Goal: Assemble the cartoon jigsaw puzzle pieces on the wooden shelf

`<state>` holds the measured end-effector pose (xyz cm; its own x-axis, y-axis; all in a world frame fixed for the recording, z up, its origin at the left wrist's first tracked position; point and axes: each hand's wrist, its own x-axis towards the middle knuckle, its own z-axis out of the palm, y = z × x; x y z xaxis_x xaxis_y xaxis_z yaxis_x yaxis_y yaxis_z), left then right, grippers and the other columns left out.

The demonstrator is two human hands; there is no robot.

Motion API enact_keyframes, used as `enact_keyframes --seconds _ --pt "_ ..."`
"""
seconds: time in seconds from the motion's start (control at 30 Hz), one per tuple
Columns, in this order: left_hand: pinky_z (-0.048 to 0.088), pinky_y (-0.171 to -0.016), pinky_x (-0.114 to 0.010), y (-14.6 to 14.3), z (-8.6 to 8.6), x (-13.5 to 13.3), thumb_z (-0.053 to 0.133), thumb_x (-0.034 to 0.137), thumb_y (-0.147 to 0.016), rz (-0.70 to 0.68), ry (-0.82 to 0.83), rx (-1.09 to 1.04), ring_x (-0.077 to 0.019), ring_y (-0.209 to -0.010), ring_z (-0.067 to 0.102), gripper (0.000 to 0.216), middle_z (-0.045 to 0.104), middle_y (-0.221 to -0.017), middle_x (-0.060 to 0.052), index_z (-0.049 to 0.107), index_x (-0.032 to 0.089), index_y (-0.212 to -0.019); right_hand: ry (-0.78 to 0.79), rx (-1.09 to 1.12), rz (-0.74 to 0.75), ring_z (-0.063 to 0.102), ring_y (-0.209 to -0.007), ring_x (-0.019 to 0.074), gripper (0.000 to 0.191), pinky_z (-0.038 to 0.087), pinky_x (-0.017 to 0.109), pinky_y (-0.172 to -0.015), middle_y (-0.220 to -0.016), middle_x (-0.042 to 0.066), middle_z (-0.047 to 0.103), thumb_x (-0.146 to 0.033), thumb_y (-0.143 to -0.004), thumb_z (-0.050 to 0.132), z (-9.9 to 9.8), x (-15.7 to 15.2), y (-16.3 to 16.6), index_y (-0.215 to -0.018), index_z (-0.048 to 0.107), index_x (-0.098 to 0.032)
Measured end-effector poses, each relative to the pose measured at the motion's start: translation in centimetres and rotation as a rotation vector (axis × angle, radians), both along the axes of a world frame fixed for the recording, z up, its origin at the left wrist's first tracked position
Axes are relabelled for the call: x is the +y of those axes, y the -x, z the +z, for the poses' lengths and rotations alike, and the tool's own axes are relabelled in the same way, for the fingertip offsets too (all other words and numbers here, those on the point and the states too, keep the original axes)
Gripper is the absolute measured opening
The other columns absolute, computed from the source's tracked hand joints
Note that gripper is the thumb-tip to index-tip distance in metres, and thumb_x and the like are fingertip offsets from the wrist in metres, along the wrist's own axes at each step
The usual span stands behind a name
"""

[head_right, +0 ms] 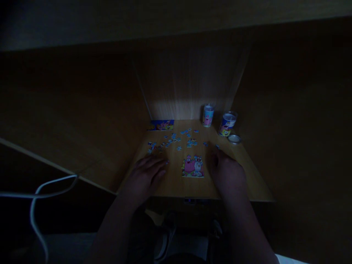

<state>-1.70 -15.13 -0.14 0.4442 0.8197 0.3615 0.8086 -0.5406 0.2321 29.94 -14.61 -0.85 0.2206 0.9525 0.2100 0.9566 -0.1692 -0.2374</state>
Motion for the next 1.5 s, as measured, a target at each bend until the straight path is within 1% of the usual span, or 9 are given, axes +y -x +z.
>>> enact_keyframes --seconds 0.33,0.63,0.83,0.93,1.1,1.2,1.3,1.4,1.5 --pt "0.05 -0.128 -0.059 0.3 0.0 0.0 0.065 0.032 -0.114 -0.104 0.002 -0.019 -0.0299 -0.143 0.067 0.031 0.08 -0.143 -0.005 0.079 0.031 -0.141 0.008 0.014 -0.014 0.079 -0.075 0.0258 0.036 0.047 0.031 -0.064 -0.093 0.014 0.085 -0.041 -0.116 0.053 0.6 -0.2 0.5 -0.126 0.083 -0.023" --pt "0.051 -0.127 -0.061 0.5 -0.4 0.2 0.067 0.033 -0.113 -0.11 -0.026 -0.01 -0.0312 -0.142 0.067 0.033 0.079 -0.145 -0.005 0.078 0.032 -0.144 0.033 0.024 -0.011 0.08 -0.077 0.0262 0.038 0.047 0.031 -0.064 -0.095 0.013 0.085 -0.041 -0.116 0.052 0.9 -0.2 0.7 -0.135 0.08 -0.024" --pt "0.058 -0.119 -0.058 0.6 -0.3 0.2 0.064 0.036 -0.113 -0.085 -0.071 -0.003 -0.0308 -0.134 0.071 0.035 0.076 -0.147 -0.008 0.074 0.027 -0.146 0.049 0.03 -0.022 0.081 -0.083 0.0258 0.041 0.051 0.03 -0.069 -0.101 0.014 0.086 -0.04 -0.117 0.051 1.2 -0.2 0.9 -0.142 0.078 -0.022" --pt "0.057 -0.12 -0.058 0.6 -0.4 0.2 0.062 0.036 -0.115 -0.081 -0.066 0.001 -0.0302 -0.133 0.071 0.031 0.079 -0.141 -0.007 0.075 0.027 -0.141 0.049 0.041 -0.019 0.081 -0.082 0.0254 0.039 0.051 0.03 -0.069 -0.102 0.014 0.086 -0.04 -0.117 0.051 1.3 -0.2 0.9 -0.136 0.081 -0.023" --pt "0.056 -0.119 -0.055 0.5 -0.3 0.3 0.061 0.036 -0.115 -0.092 -0.063 0.008 -0.0287 -0.127 0.073 0.028 0.082 -0.133 -0.005 0.077 0.028 -0.137 0.045 0.05 -0.015 0.079 -0.077 0.0255 0.037 0.047 0.031 -0.066 -0.098 0.013 0.086 -0.035 -0.115 0.053 1.2 -0.2 1.0 -0.137 0.08 -0.023" --pt "0.057 -0.118 -0.055 0.5 -0.3 0.4 0.061 0.036 -0.115 -0.093 -0.047 0.011 -0.0281 -0.125 0.072 0.03 0.081 -0.134 -0.005 0.077 0.029 -0.139 0.009 0.078 -0.035 0.077 -0.075 0.0256 0.033 0.043 0.031 -0.064 -0.098 0.014 0.085 -0.034 -0.114 0.055 1.0 -0.2 0.8 -0.132 0.08 -0.021" --pt "0.056 -0.118 -0.054 0.5 -0.4 0.4 0.061 0.036 -0.115 -0.094 -0.037 0.019 -0.0278 -0.125 0.072 0.031 0.08 -0.136 -0.006 0.076 0.03 -0.142 -0.081 0.168 -0.113 0.077 -0.077 0.0252 0.028 0.04 0.031 -0.065 -0.099 0.015 0.085 -0.027 -0.111 0.057 0.8 -0.2 0.3 -0.128 0.078 -0.019" --pt "0.057 -0.116 -0.054 0.6 -0.6 0.5 0.061 0.036 -0.115 -0.077 -0.045 0.029 -0.0287 -0.124 0.071 0.033 0.079 -0.134 -0.007 0.076 0.03 -0.144 -0.183 0.254 -0.18 0.078 -0.082 0.0255 0.028 0.041 0.031 -0.067 -0.105 0.017 0.084 -0.021 -0.109 0.056 0.6 -0.3 -0.1 -0.129 0.076 -0.016" --pt "0.058 -0.116 -0.056 0.7 -0.8 0.5 0.062 0.038 -0.114 -0.06 -0.051 0.037 -0.0308 -0.125 0.069 0.035 0.077 -0.134 -0.008 0.076 0.03 -0.146 -0.24 0.268 -0.197 0.077 -0.086 0.0267 0.033 0.044 0.032 -0.071 -0.109 0.018 0.083 -0.019 -0.107 0.054 0.2 -0.4 -0.4 -0.132 0.074 -0.014"
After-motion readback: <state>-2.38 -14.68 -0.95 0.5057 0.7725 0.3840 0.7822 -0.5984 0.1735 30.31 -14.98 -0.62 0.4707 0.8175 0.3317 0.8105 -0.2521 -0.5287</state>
